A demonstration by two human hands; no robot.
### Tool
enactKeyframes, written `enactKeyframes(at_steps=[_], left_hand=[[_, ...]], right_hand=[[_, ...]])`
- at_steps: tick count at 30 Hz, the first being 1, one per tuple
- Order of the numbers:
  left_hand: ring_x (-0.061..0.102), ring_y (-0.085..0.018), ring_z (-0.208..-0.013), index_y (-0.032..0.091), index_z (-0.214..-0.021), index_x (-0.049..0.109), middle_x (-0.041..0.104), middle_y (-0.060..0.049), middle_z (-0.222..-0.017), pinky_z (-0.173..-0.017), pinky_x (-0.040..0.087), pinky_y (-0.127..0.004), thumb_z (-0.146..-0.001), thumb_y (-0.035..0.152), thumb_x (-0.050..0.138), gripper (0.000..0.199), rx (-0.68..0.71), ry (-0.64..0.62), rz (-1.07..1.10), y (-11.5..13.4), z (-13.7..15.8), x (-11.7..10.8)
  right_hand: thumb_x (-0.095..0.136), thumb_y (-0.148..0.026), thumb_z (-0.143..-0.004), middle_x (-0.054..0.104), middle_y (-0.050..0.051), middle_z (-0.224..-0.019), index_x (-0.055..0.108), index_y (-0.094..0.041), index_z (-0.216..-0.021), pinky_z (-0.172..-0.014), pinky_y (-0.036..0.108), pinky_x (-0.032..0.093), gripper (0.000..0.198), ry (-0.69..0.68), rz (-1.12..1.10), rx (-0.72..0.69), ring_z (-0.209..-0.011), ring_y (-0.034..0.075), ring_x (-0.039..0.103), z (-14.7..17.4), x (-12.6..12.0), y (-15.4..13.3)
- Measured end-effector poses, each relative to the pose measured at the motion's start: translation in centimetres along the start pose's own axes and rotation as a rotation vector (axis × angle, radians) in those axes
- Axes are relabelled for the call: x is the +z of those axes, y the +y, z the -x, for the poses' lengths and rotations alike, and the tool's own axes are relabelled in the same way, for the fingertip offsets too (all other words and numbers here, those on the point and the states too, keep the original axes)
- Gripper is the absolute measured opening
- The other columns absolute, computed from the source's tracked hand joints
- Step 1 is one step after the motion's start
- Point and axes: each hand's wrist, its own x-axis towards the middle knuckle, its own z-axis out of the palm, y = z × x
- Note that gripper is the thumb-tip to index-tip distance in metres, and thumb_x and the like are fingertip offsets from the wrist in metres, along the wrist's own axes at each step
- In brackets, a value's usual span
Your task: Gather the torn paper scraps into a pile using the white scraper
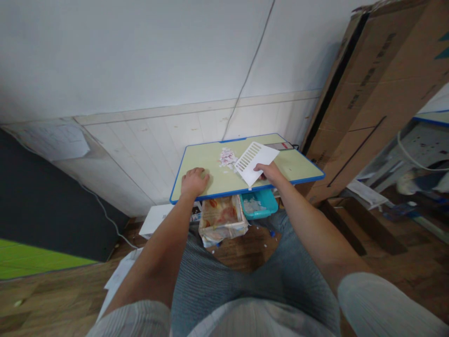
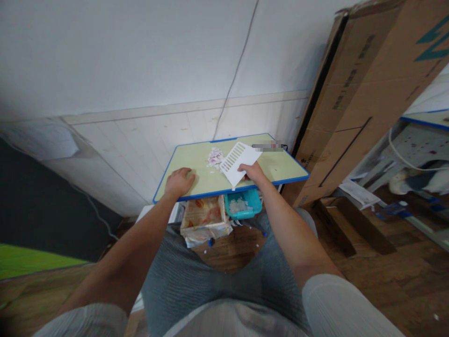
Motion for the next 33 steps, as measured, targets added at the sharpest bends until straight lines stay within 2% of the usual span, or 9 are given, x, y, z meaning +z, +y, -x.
enactKeyframes(at_steps=[11,25,33], left_hand=[[0.063,-0.038,-0.158,0.019,-0.160,0.073,0.070,-0.016,-0.168,-0.134,0.050,-0.054,-0.119,0.042,0.054,0.051,0.003,0.002,-0.002,0.18,0.14,-0.26],[0.063,-0.037,-0.157,0.020,-0.158,0.073,0.072,-0.015,-0.166,-0.133,0.050,-0.052,-0.118,0.043,0.053,0.050,0.011,0.011,-0.004,0.06,0.08,-0.09],[0.062,-0.038,-0.158,0.020,-0.159,0.072,0.071,-0.016,-0.167,-0.133,0.049,-0.053,-0.118,0.042,0.053,0.050,0.003,0.004,0.000,0.20,0.11,-0.26]], right_hand=[[0.082,-0.044,-0.112,0.075,0.013,-0.150,0.073,-0.020,-0.150,-0.103,0.052,0.071,0.045,0.023,-0.049,-0.046,-0.124,0.030,0.079,-0.44,-0.10,0.57],[0.082,-0.043,-0.112,0.075,0.014,-0.151,0.073,-0.020,-0.150,-0.104,0.052,0.071,0.046,-0.017,-0.026,-0.031,-0.126,0.030,0.079,-0.13,-0.12,0.22],[0.082,-0.044,-0.112,0.075,0.013,-0.150,0.074,-0.020,-0.149,-0.105,0.053,0.070,0.045,0.035,-0.050,-0.031,-0.126,0.030,0.078,0.02,-0.24,0.02]])
